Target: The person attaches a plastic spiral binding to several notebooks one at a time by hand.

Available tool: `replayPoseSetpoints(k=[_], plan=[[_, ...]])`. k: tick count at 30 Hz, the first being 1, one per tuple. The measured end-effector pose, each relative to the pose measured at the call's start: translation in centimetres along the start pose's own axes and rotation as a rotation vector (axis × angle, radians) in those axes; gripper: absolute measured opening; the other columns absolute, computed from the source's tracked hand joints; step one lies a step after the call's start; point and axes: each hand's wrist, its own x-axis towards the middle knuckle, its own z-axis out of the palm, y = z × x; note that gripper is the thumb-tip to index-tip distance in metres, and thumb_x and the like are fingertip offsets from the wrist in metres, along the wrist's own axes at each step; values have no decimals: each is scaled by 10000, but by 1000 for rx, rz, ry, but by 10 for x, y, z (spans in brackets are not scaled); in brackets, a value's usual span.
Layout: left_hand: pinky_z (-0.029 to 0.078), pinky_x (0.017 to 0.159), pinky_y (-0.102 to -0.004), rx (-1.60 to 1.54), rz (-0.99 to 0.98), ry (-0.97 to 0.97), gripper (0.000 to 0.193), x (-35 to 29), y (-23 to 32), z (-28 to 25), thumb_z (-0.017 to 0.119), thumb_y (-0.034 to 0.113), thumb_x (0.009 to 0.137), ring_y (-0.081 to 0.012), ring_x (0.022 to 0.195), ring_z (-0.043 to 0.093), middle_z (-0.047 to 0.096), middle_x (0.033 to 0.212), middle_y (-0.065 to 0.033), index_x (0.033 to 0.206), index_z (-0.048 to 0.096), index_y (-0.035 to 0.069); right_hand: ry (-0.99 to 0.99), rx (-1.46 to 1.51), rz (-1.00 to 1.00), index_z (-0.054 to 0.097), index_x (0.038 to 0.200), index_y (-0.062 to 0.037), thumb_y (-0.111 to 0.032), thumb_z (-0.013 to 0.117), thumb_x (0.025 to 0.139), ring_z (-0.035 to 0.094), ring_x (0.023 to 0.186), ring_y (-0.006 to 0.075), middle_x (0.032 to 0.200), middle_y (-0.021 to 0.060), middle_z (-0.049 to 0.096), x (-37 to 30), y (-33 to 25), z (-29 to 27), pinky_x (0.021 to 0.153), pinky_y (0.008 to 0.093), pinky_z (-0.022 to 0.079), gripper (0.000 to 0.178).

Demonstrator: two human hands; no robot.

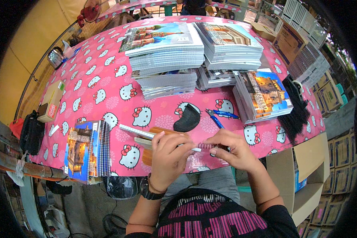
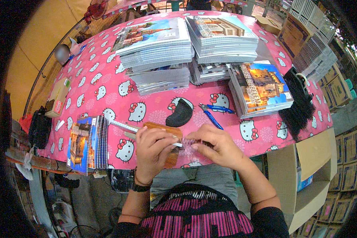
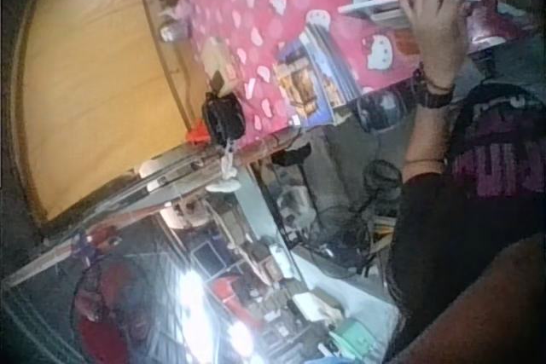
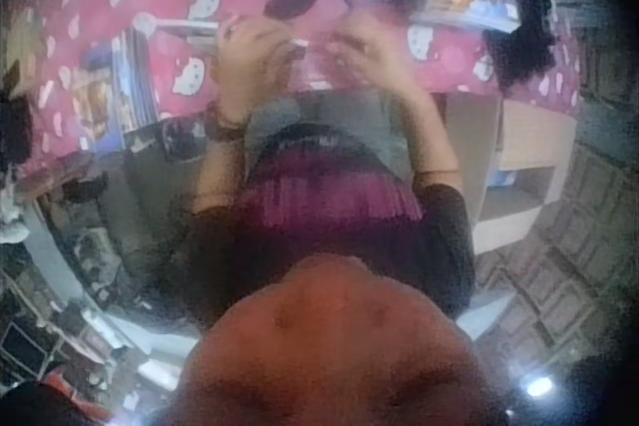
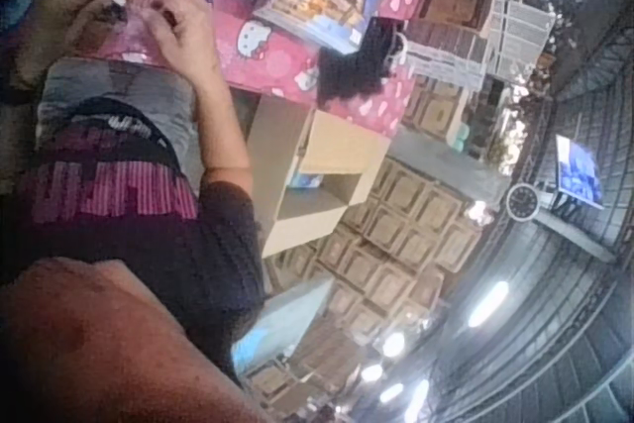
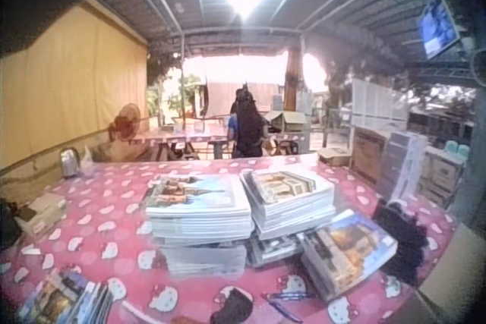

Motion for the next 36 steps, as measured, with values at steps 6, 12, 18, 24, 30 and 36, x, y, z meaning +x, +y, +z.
replayPoseSetpoints(k=[6, 12, 18, 24, 30, 36], plan=[[281, 991, -414, 46, 142, 134, 278, -18, -10, 7, 705, 61, 642, -150, 913, 582, 596, 854, 46, 886, 683, 193, -94, 49, -27, 638, 989, -34, -80, 631, 794, 594, 797, 233, 846, 99, 608, 3, -2, 0, 713, 320, 465, 201], [270, 1010, -403, -2, 144, 183, 279, -21, -11, 8, 706, 46, 643, -147, 899, 597, 599, 851, 38, 885, 684, 181, -138, 48, -83, 623, 1010, -31, -70, 614, 803, 600, 829, 262, 886, 116, 613, 8, -5, 1, 731, 339, 472, 211], [260, 1015, -414, -27, 124, 136, 251, -17, -9, 4, 705, 55, 672, -162, 898, 597, 605, 863, 24, 895, 680, 167, -222, 61, -43, 612, 1027, -20, -70, 582, 833, 606, 862, 282, 892, 133, 615, 13, -8, -3, 763, 353, 475, 202], [268, 1008, -431, -24, 136, 118, 257, -10, -10, 5, 699, 58, 686, -168, 895, 593, 602, 863, 21, 920, 672, 162, -259, 12, -44, 610, 1033, -13, -74, 559, 853, 611, 883, 297, 922, 148, 626, 21, -7, -8, 774, 363, 476, 197], [288, 992, -419, -22, 103, 87, 193, -9, -11, 5, 708, 89, 702, -171, 858, 591, 621, 852, 17, 876, 679, 167, -310, 16, -3, 606, 1030, -2, -58, 560, 838, 607, 898, 312, 935, 153, 627, 22, -8, -10, 779, 370, 475, 205], [311, 922, -386, 12, 21, 77, 197, 5, 0, 3, 699, 105, 715, -167, 840, 580, 631, 862, 13, 906, 666, 137, -250, -146, -60, 552, 1147, -26, -32, 565, 815, 609, 887, 333, 970, 182, 614, 18, -21, -10, 752, 376, 482, 332]])
